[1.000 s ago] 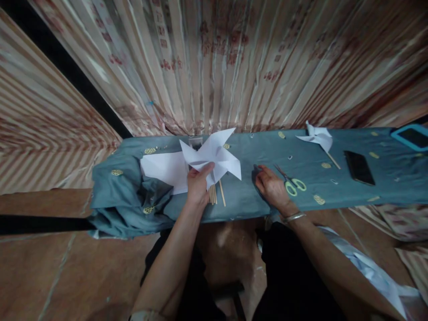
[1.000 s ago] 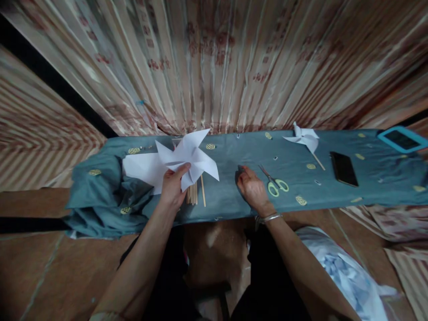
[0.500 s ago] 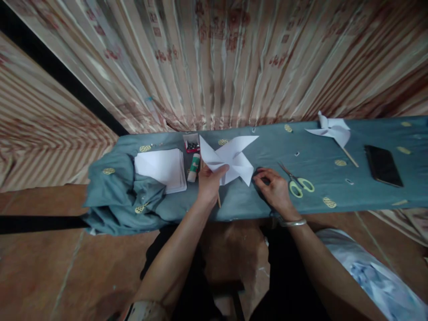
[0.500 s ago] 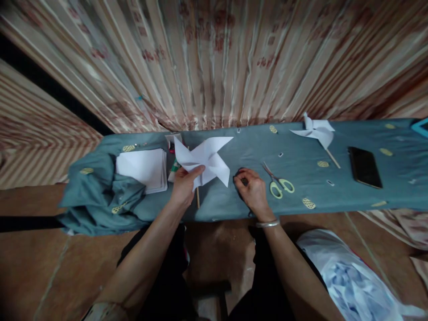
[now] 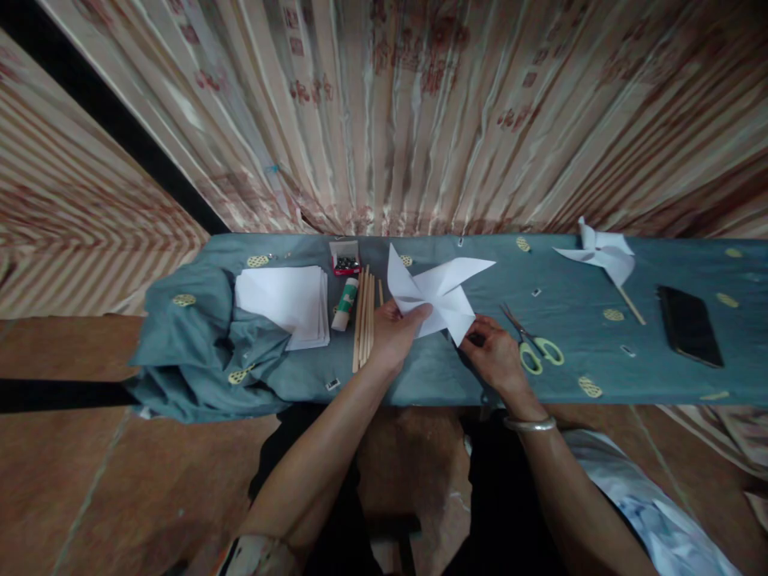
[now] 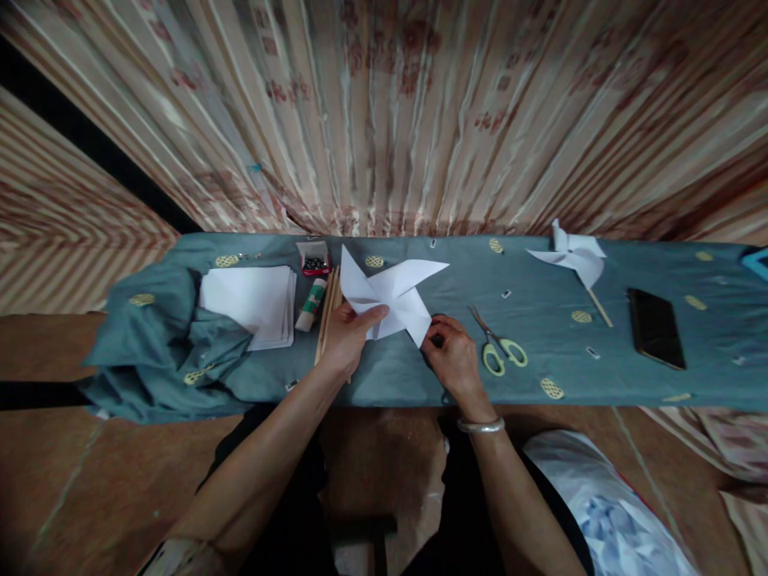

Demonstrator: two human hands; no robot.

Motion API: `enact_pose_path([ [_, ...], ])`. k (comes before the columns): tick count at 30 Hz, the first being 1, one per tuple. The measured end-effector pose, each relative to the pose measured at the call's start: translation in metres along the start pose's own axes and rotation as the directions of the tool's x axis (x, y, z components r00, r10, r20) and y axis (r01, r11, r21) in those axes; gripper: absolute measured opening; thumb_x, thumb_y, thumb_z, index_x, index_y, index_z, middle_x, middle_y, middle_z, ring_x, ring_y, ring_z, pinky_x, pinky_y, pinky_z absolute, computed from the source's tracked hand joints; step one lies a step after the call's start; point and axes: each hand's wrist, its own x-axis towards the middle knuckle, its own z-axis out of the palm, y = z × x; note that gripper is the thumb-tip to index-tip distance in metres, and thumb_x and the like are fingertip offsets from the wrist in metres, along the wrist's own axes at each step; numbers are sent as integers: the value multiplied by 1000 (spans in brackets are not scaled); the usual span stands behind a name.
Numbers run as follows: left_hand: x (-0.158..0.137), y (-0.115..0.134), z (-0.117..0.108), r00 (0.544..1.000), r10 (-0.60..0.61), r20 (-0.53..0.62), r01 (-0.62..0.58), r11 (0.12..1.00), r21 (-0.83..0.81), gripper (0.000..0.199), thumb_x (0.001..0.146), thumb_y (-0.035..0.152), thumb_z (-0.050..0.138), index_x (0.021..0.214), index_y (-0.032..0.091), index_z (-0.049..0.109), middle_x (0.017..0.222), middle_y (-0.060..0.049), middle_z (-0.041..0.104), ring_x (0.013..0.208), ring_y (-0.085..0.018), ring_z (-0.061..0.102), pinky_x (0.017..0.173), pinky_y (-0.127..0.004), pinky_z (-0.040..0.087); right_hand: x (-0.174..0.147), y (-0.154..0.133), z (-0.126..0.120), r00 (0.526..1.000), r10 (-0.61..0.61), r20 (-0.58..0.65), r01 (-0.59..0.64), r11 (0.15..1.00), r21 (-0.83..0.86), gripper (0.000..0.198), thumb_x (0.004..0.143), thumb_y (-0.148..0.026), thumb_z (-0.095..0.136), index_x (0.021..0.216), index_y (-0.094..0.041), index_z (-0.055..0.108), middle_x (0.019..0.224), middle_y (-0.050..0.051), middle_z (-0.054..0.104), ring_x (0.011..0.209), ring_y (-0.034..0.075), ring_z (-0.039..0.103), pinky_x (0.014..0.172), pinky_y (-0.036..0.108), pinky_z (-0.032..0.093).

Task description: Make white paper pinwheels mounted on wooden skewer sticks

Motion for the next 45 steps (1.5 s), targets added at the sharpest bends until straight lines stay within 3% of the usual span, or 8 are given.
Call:
enact_pose_path([
  [5,2,-2,3,1000,-3,4,3,1000,18,27,49,23,85,71,14,73,72,-1,73,66,-14,63,67,-27,48,0,10,-1,998,54,26,-57,989,138,11,68,-34,67,65,-23,70,104,8,72,96,27,68,93,44,50],
  [9,2,-3,3,1000,-3,4,3,1000,14,28,47,22,86,71,14,73,71,-1,73,65,-14,62,65,-26,48,6,11,-22,990,141,-22,-124,929,348,14,66,-37,74,67,-23,73,104,7,72,102,27,66,101,49,45],
  [13,-1,-7,7,1000,-15,6,15,999,39,26,48,22,85,71,14,74,71,-2,73,65,-14,63,65,-26,49,4,-13,-49,982,115,-149,-22,856,516,15,68,-34,80,76,-24,74,135,5,60,126,28,56,111,50,37],
  [17,-5,-16,14,998,-30,47,26,996,89,24,52,23,83,72,14,74,73,-2,74,65,-14,63,66,-27,50,-6,-42,-49,993,-4,-119,55,904,424,9,75,-33,77,79,-25,75,151,2,46,142,29,40,118,49,25],
  [21,-7,-22,17,998,-19,62,9,988,157,21,54,23,82,71,14,74,69,-1,73,61,-13,62,62,-25,48,-10,-45,-36,990,-40,-133,79,950,303,7,78,-33,74,80,-26,76,153,-2,42,147,28,30,121,50,18],
  [45,-8,-28,15,994,-21,108,-3,976,218,17,57,22,81,72,15,75,70,-2,73,64,-15,64,63,-25,48,-8,-42,-31,995,-36,-96,67,937,342,10,79,-35,73,81,-26,76,142,1,51,139,26,42,116,43,29],
])
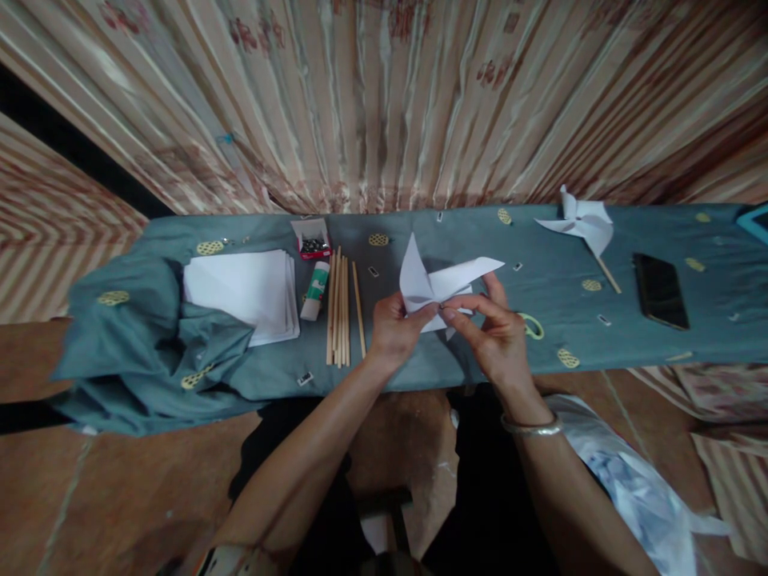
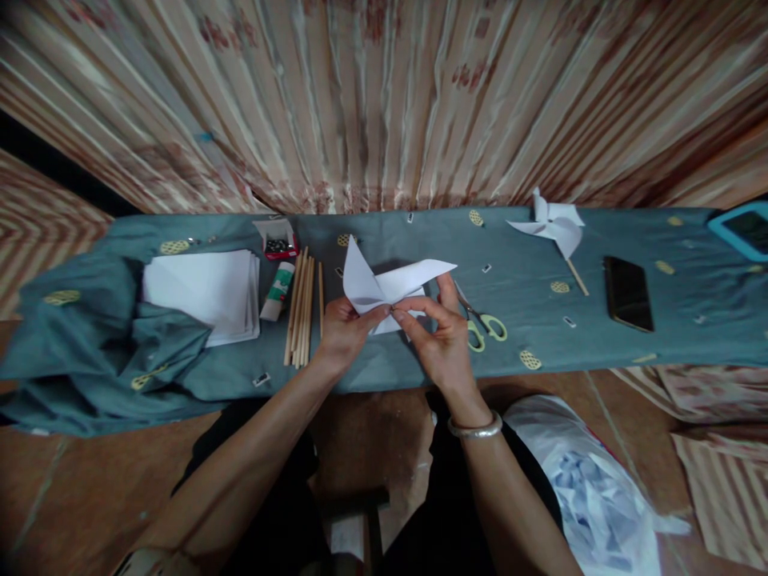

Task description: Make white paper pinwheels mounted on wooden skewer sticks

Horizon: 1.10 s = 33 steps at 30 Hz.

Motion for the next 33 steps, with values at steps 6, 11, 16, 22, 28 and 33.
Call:
enact_pose_path([
  [6,-2,2,0,1000,22,21,-23,1000,18,12,60,20,79,70,16,75,69,-1,73,62,-14,62,64,-25,48,0,1,0,1000,6,14,-6,1000,21,8,80,-34,72,80,-27,74,137,2,55,136,26,45,117,45,29],
  [11,-3,4,-2,999,28,20,-30,993,116,9,62,20,79,68,16,74,64,0,70,59,-13,59,61,-24,46,0,-1,0,999,43,28,-44,998,35,7,79,-35,72,78,-28,73,130,1,59,134,26,47,118,47,28],
  [16,-1,4,-5,998,47,42,-53,984,172,10,62,22,79,68,15,74,63,1,68,58,-13,58,60,-24,44,0,0,3,996,91,15,-92,991,97,7,77,-35,73,76,-28,73,130,2,60,134,27,48,117,49,29],
  [22,0,4,-8,995,42,94,-56,986,159,11,61,22,80,65,15,73,60,2,66,57,-12,56,58,-23,42,-1,3,5,995,103,11,-104,992,75,9,77,-37,73,77,-28,73,125,3,64,131,26,51,116,48,32],
  [28,0,7,-11,993,14,118,-33,986,164,19,62,29,83,71,15,76,66,-1,70,60,-13,59,60,-24,44,-1,5,8,990,140,-1,-138,978,153,9,76,-37,74,76,-27,74,121,2,66,126,27,56,114,49,34],
  [33,0,7,-12,994,37,103,-55,984,172,17,62,29,81,71,15,77,68,-2,73,61,-14,61,60,-24,45,-2,7,12,989,145,-7,-141,967,212,8,75,-34,75,77,-26,73,125,3,64,129,27,54,117,50,30],
])
